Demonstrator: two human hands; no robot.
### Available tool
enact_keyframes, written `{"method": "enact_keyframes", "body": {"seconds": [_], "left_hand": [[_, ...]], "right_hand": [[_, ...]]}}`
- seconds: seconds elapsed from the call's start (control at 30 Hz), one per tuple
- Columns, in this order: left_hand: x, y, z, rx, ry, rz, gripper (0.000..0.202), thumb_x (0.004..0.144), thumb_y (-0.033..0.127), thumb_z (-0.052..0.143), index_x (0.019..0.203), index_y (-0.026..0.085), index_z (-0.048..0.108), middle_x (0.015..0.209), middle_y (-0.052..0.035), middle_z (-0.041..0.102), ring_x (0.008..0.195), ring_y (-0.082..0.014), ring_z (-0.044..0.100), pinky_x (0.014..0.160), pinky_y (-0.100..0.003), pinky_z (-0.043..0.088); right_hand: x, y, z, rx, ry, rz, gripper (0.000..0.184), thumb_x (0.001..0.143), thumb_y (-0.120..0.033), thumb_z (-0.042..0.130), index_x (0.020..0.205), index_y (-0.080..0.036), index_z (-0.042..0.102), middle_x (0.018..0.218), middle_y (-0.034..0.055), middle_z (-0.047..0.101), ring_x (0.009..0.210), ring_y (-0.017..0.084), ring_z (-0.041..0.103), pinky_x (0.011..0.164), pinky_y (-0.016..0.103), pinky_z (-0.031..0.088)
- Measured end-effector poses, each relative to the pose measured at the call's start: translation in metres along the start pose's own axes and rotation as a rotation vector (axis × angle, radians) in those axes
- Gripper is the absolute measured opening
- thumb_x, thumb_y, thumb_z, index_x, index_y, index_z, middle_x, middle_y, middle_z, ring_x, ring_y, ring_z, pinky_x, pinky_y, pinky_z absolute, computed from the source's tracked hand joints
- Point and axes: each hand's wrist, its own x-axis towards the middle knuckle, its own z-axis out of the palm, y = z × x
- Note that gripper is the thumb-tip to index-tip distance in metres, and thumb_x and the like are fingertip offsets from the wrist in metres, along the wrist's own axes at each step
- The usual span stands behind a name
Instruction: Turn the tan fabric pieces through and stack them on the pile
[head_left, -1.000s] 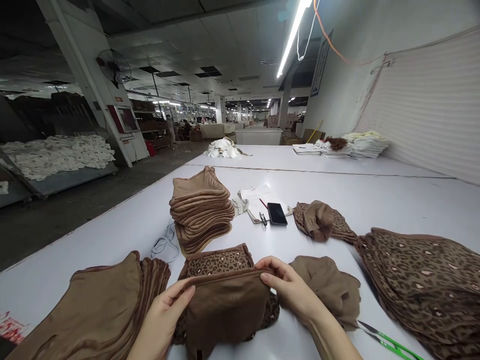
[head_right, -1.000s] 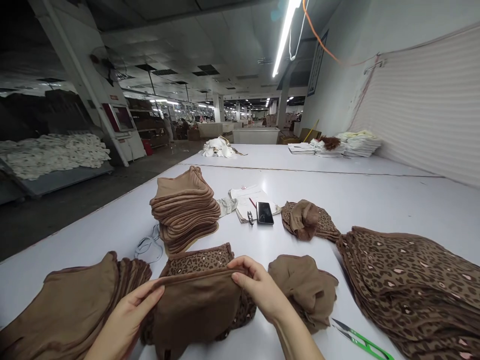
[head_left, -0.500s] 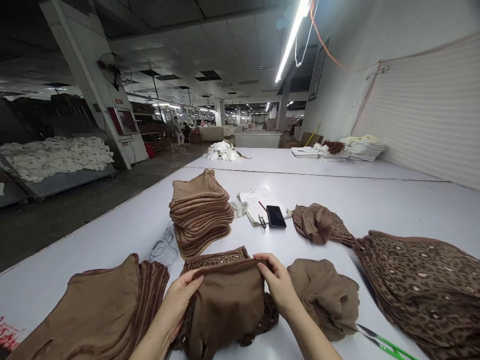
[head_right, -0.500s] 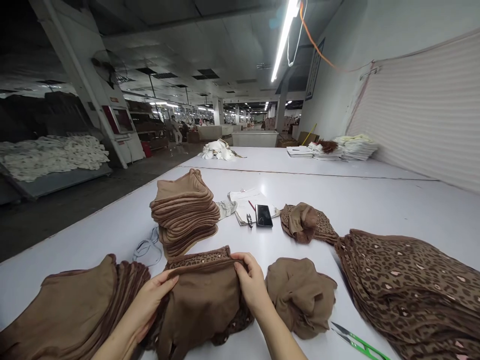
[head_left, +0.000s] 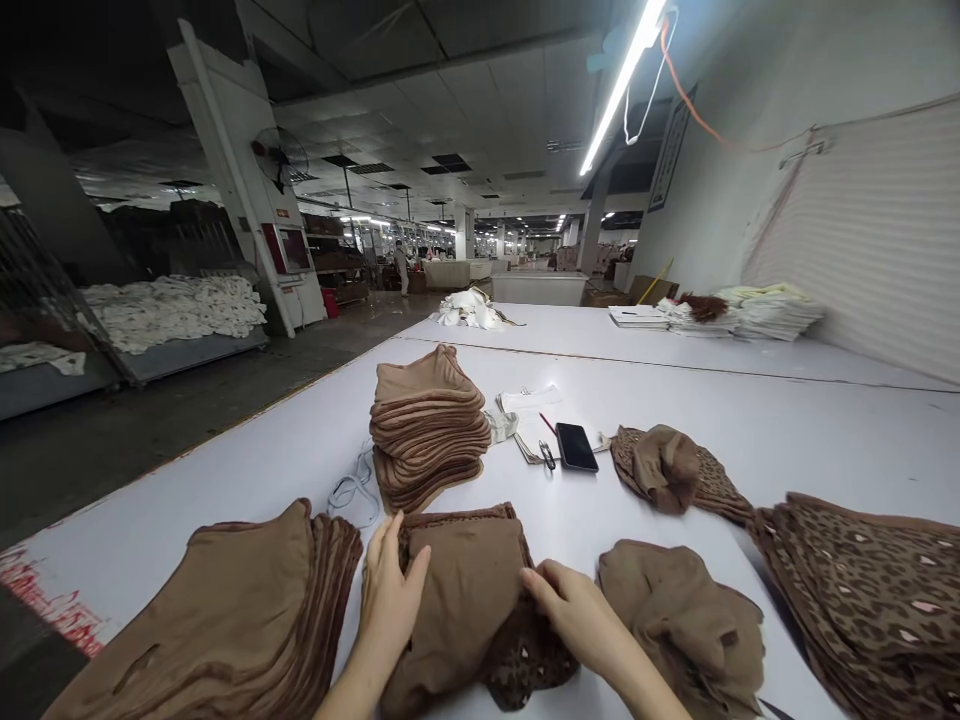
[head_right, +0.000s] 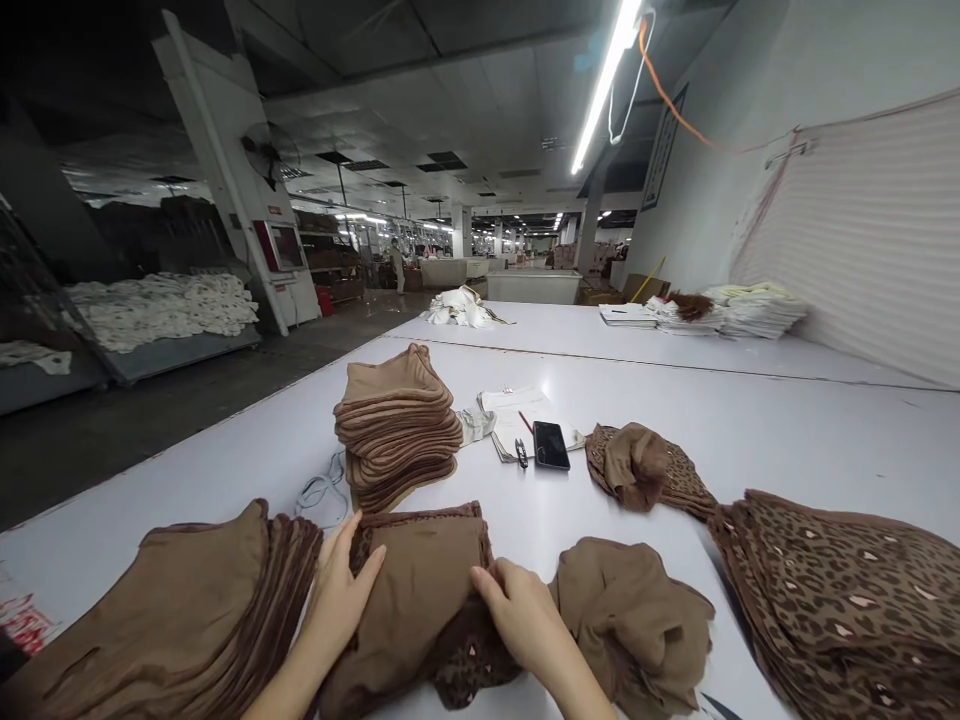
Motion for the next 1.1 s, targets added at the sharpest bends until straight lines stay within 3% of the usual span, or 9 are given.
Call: {"method": "enact_keyframes", "body": {"seconds": [0.07,0.13,0.2,0.27,0.43,0.53,0.67,0.87,1.1], "left_hand": [[-0.02,0.012,0.0,0.066,-0.095,0.12,0.034,0.084,0.039,0.052,0.111,0.021,0.06,0.132,-0.0144,0.049,0.131,-0.0305,0.038,0.11,-0.048,0.025],[-0.042,0.027,0.006,0.099,-0.285,0.201,0.02,0.087,0.034,0.05,0.095,0.025,0.066,0.107,-0.0082,0.063,0.105,-0.0257,0.057,0.094,-0.04,0.042],[-0.056,0.037,0.016,0.145,-0.43,0.228,0.013,0.084,0.03,0.055,0.09,0.025,0.065,0.092,-0.0048,0.064,0.086,-0.023,0.061,0.079,-0.036,0.046],[-0.06,0.039,0.027,0.195,-0.464,0.211,0.014,0.082,0.025,0.056,0.094,0.022,0.063,0.089,-0.0052,0.062,0.082,-0.0238,0.06,0.075,-0.037,0.045],[-0.041,0.031,0.04,0.229,-0.429,0.171,0.014,0.083,0.018,0.046,0.076,0.022,0.057,0.078,-0.0032,0.059,0.078,-0.0241,0.059,0.073,-0.037,0.043],[-0.034,0.028,0.036,0.188,-0.423,0.159,0.018,0.087,0.021,0.042,0.076,0.023,0.056,0.077,-0.0011,0.063,0.078,-0.0212,0.062,0.072,-0.032,0.045],[-0.034,0.022,0.029,0.15,-0.334,0.124,0.019,0.092,0.028,0.037,0.084,0.023,0.053,0.079,-0.0015,0.064,0.078,-0.0206,0.063,0.071,-0.03,0.048],[-0.047,0.015,0.033,0.16,-0.228,0.197,0.023,0.095,0.029,0.03,0.092,0.024,0.052,0.08,-0.0049,0.067,0.076,-0.0229,0.066,0.066,-0.032,0.046],[-0.053,0.018,0.042,0.2,-0.148,0.271,0.024,0.098,0.029,0.029,0.085,0.026,0.049,0.067,-0.001,0.063,0.061,-0.0197,0.064,0.058,-0.029,0.043]], "right_hand": [[-0.004,0.0,0.003,-0.025,-0.044,0.021,0.038,0.081,-0.047,0.062,0.051,-0.023,0.055,0.05,-0.0005,0.056,0.051,0.016,0.046,0.055,0.028,0.028],[-0.004,-0.001,0.008,-0.008,-0.083,0.026,0.036,0.082,-0.044,0.06,0.054,-0.023,0.053,0.05,-0.002,0.055,0.05,0.014,0.045,0.054,0.027,0.028],[-0.003,-0.003,0.014,0.034,-0.109,0.018,0.034,0.085,-0.043,0.056,0.058,-0.023,0.05,0.052,-0.0041,0.051,0.051,0.014,0.044,0.053,0.026,0.029],[-0.002,-0.006,0.018,0.076,-0.105,0.003,0.035,0.088,-0.046,0.05,0.062,-0.023,0.047,0.053,-0.0057,0.047,0.052,0.013,0.042,0.054,0.025,0.031],[-0.009,-0.01,0.025,0.105,-0.014,-0.002,0.034,0.085,-0.046,0.056,0.063,-0.023,0.046,0.055,-0.005,0.046,0.057,0.014,0.04,0.055,0.026,0.026],[-0.014,-0.006,0.032,0.157,0.031,0.001,0.026,0.071,-0.03,0.071,0.061,-0.022,0.048,0.056,-0.0051,0.047,0.058,0.014,0.036,0.057,0.027,0.022],[-0.014,-0.005,0.04,0.396,0.014,-0.009,0.012,0.067,-0.015,0.059,0.068,-0.023,0.05,0.066,-0.0047,0.046,0.067,0.015,0.039,0.063,0.025,0.027],[-0.025,-0.031,0.049,0.843,-0.144,0.1,0.016,0.065,-0.022,0.055,0.078,-0.023,0.045,0.069,-0.0048,0.047,0.064,0.013,0.046,0.064,0.024,0.036],[-0.03,-0.039,0.051,1.132,-0.154,0.167,0.011,0.073,-0.029,0.062,0.079,-0.023,0.055,0.075,-0.0017,0.058,0.073,0.017,0.056,0.07,0.027,0.044]]}}
